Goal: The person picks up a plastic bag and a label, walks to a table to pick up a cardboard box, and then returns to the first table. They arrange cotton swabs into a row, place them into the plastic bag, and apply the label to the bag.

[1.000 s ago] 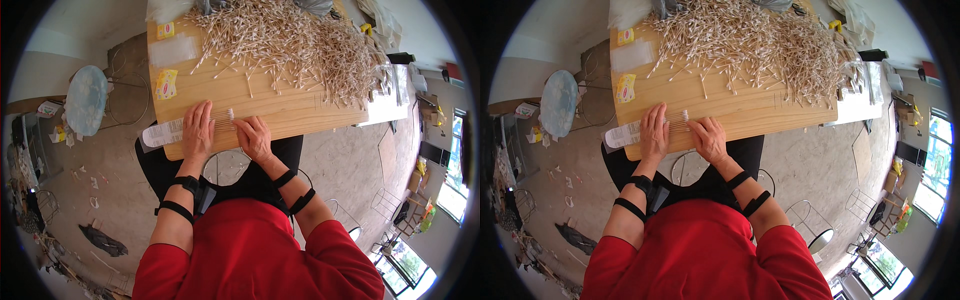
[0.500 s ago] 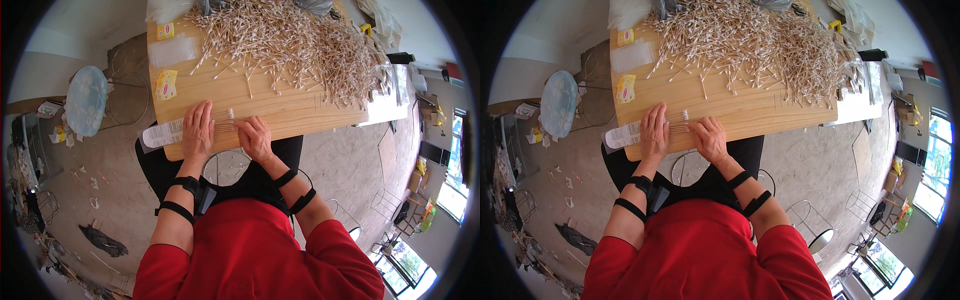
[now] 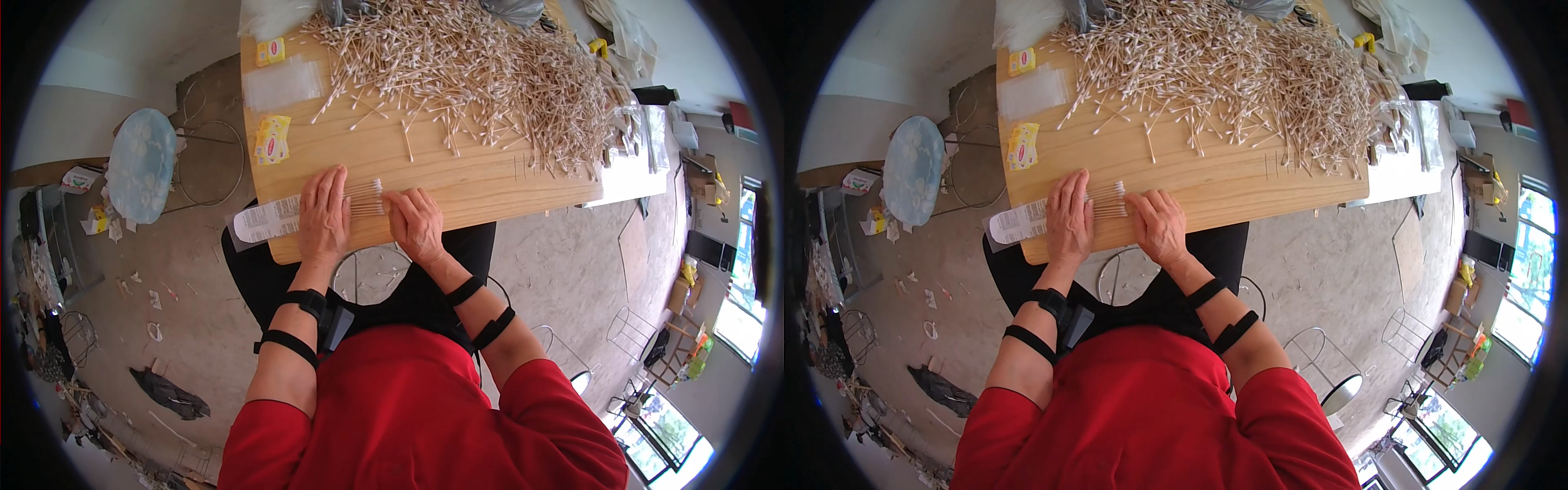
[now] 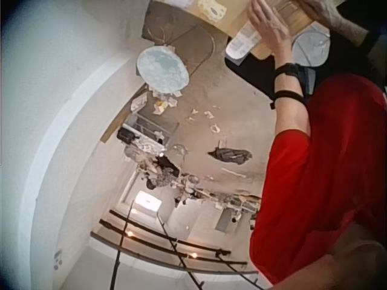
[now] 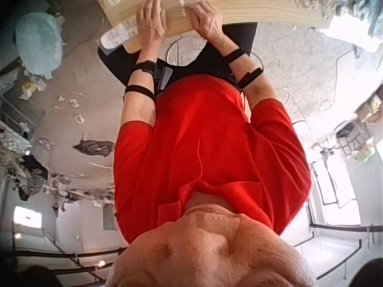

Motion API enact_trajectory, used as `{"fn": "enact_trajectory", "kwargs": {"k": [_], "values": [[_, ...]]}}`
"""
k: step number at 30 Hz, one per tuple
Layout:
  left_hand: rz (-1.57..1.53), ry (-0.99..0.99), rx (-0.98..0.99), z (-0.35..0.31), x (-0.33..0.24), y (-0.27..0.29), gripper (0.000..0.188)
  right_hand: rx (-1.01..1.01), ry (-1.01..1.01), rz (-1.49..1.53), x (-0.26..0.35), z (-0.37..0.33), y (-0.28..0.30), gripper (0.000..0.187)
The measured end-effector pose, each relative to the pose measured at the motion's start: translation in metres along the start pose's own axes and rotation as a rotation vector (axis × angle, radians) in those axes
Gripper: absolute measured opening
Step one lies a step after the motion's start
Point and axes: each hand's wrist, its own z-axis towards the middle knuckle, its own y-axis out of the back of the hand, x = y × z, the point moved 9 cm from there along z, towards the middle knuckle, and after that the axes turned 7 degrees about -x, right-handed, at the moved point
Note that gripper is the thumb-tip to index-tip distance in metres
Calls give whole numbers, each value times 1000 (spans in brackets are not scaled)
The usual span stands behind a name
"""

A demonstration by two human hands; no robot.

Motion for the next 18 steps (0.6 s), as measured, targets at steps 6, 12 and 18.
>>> {"fn": "enact_trajectory", "kwargs": {"k": [6,12,18], "values": [[-10,-6,-4,1,-1,2,51,6,20,19,2,0,1,18],[-15,-7,-1,0,-1,2,52,-12,-58,-46,-3,2,-1,22],[-14,-3,-3,1,-1,1,52,58,-93,-60,-8,0,-6,29]]}}
